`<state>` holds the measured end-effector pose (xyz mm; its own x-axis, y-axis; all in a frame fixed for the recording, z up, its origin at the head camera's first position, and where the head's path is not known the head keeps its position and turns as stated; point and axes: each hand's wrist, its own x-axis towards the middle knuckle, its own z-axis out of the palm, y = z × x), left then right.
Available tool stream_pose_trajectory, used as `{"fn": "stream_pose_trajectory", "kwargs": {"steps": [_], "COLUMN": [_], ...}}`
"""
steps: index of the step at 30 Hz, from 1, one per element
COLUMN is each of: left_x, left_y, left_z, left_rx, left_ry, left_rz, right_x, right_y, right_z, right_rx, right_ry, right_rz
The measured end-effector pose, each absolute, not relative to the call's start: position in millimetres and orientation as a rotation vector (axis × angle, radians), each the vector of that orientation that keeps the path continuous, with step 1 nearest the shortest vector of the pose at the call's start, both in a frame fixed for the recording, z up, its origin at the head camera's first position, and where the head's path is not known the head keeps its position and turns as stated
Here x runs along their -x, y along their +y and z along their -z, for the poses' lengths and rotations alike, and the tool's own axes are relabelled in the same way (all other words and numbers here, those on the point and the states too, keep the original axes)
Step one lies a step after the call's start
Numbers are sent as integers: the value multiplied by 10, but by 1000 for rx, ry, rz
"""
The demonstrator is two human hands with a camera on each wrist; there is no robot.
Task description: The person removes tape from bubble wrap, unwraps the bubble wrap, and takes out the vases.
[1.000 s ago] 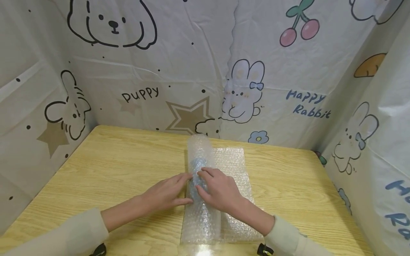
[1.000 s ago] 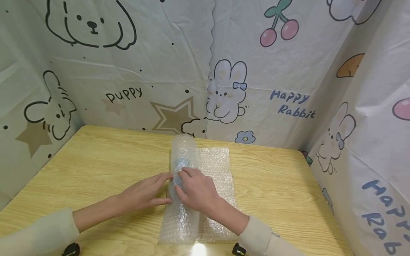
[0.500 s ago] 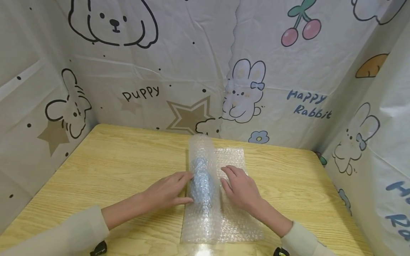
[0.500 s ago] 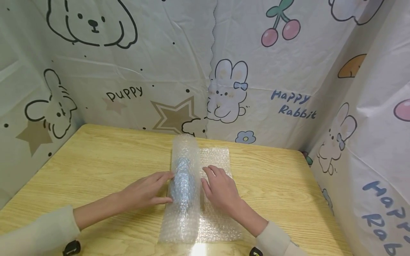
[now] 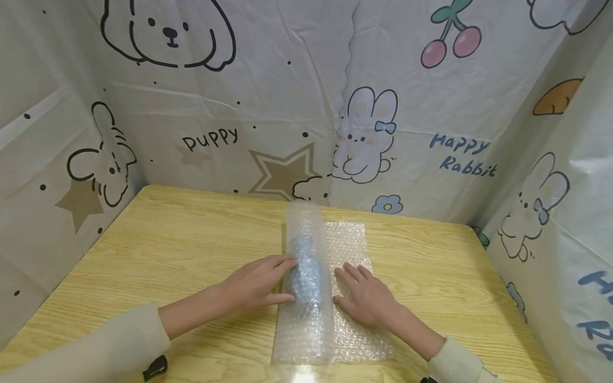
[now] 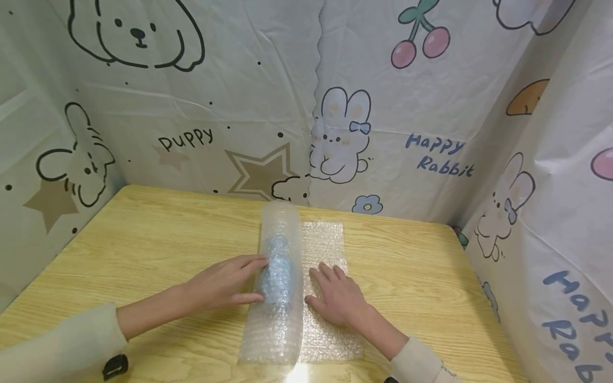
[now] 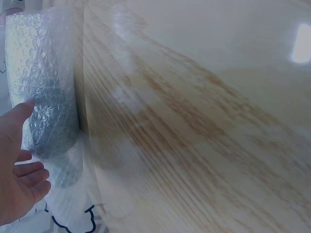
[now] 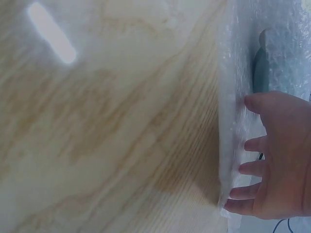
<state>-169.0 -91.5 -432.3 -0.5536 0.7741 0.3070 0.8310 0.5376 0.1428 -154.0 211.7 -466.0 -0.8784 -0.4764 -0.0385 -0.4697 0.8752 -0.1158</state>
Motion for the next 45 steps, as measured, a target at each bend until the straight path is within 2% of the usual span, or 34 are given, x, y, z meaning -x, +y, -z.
{"fn": "stream_pose_trajectory", "kwargs": {"steps": [29,45], "left_x": [1732,1735], "left_y": [-785,-539], "left_z": [4242,4170], "left_rx": [1348,1255], "left_ry": [-2583,-2593], "left_rz": [367,340], "right_x": [1536,1531], "right_y": [2098,2112], "right_z": [4651,4697], "right_rx": [775,799], "right_ry": [3005,3022], "right_rz": [126,86]}}
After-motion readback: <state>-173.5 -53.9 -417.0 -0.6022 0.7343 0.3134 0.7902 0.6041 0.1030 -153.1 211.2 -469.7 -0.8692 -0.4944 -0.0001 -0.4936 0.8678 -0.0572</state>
